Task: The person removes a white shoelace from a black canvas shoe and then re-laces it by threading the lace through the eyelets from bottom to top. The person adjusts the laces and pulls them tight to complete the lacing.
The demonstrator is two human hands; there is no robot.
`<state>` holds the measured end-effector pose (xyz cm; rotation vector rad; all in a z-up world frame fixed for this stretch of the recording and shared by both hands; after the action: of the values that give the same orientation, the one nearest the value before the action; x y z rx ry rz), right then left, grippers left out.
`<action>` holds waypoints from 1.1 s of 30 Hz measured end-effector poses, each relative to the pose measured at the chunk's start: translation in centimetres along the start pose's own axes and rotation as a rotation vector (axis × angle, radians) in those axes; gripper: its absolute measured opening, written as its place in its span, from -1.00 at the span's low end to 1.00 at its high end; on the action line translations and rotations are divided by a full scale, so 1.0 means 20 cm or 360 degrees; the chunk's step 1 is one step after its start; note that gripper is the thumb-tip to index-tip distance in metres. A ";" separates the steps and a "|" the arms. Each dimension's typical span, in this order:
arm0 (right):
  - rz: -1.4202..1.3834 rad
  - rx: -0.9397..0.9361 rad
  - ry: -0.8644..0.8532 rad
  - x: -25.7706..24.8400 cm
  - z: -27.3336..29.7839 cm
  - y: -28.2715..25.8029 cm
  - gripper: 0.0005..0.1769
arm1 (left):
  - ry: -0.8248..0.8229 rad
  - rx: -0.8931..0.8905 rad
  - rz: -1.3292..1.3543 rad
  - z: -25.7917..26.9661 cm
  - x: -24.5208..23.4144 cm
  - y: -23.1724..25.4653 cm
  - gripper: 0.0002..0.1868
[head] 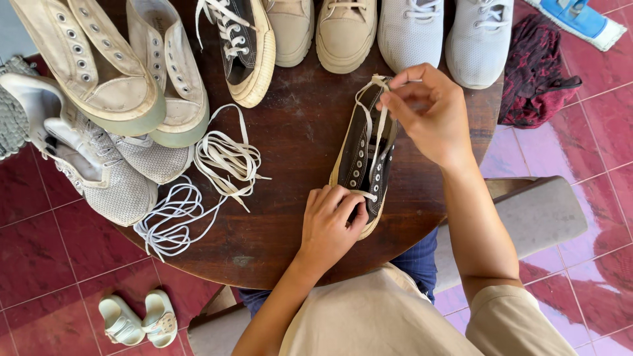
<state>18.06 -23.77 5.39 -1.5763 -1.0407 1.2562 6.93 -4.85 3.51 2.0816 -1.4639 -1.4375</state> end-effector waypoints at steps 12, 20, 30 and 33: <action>-0.0448 -0.0136 -0.0330 0.11 0.26 -0.38 -0.87 | -0.0163 -0.0655 0.1208 -0.10 -0.02 -0.09 -0.66; 0.0225 -0.0257 -0.1000 0.50 0.74 -0.29 -0.84 | -0.0034 -0.1320 0.2552 -0.15 -0.08 -0.36 -0.55; -0.0013 0.0033 -0.0410 0.19 0.63 -0.12 -0.80 | -0.0358 -0.0971 0.1235 -0.18 -0.08 -0.41 -0.78; 0.0225 0.0014 -0.0010 0.13 0.54 -0.12 -0.59 | -0.0500 -0.0942 0.1345 -0.10 -0.02 -0.28 -0.78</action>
<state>7.63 -19.31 5.53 -1.6639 -0.9396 1.3594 11.95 -2.49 1.16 0.7618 -1.4834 -1.5616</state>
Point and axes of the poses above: each hand's wrist, its own z-axis away from the middle knuckle, its own x-axis out of the palm, y = z × x, the point moved 10 cm from there along -z, towards the middle knuckle, and after that the axes turned 1 degree about y, right-handed, at the moved point
